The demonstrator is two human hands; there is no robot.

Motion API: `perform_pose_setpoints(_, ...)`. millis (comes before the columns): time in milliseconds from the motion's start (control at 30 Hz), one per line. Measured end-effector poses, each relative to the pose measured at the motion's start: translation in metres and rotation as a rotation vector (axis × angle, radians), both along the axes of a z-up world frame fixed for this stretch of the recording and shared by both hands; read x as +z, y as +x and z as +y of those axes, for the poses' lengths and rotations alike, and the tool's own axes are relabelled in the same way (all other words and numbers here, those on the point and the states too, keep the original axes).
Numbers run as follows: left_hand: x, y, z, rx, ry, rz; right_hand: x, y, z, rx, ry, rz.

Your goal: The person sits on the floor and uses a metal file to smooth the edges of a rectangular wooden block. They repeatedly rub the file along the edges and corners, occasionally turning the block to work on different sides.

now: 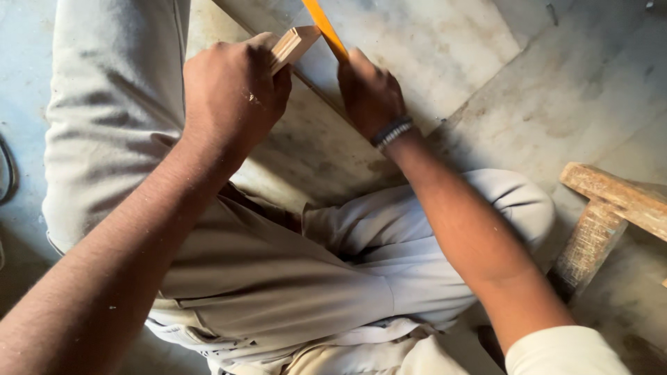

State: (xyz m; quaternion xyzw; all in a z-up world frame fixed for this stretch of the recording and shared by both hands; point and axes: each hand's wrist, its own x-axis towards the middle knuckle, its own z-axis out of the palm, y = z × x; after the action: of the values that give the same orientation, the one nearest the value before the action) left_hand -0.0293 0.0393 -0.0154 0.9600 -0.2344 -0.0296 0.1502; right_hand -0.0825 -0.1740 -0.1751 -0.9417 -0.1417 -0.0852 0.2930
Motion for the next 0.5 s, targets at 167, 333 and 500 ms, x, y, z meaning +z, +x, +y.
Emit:
perform_pose_setpoints(167, 0.001, 0.004, 0.001, -0.009, 0.007, 0.042, 0.006, 0.009, 0.005, -0.037, -0.056, 0.177)
perform_pose_setpoints(333, 0.004, 0.001, 0.005, -0.031, 0.035, -0.024, -0.017, 0.031, 0.026, -0.137, 0.031, 0.147)
perform_pose_setpoints(500, 0.007, 0.001, 0.003, -0.044, 0.004, -0.044, -0.015, -0.036, -0.002, -0.021, -0.230, 0.088)
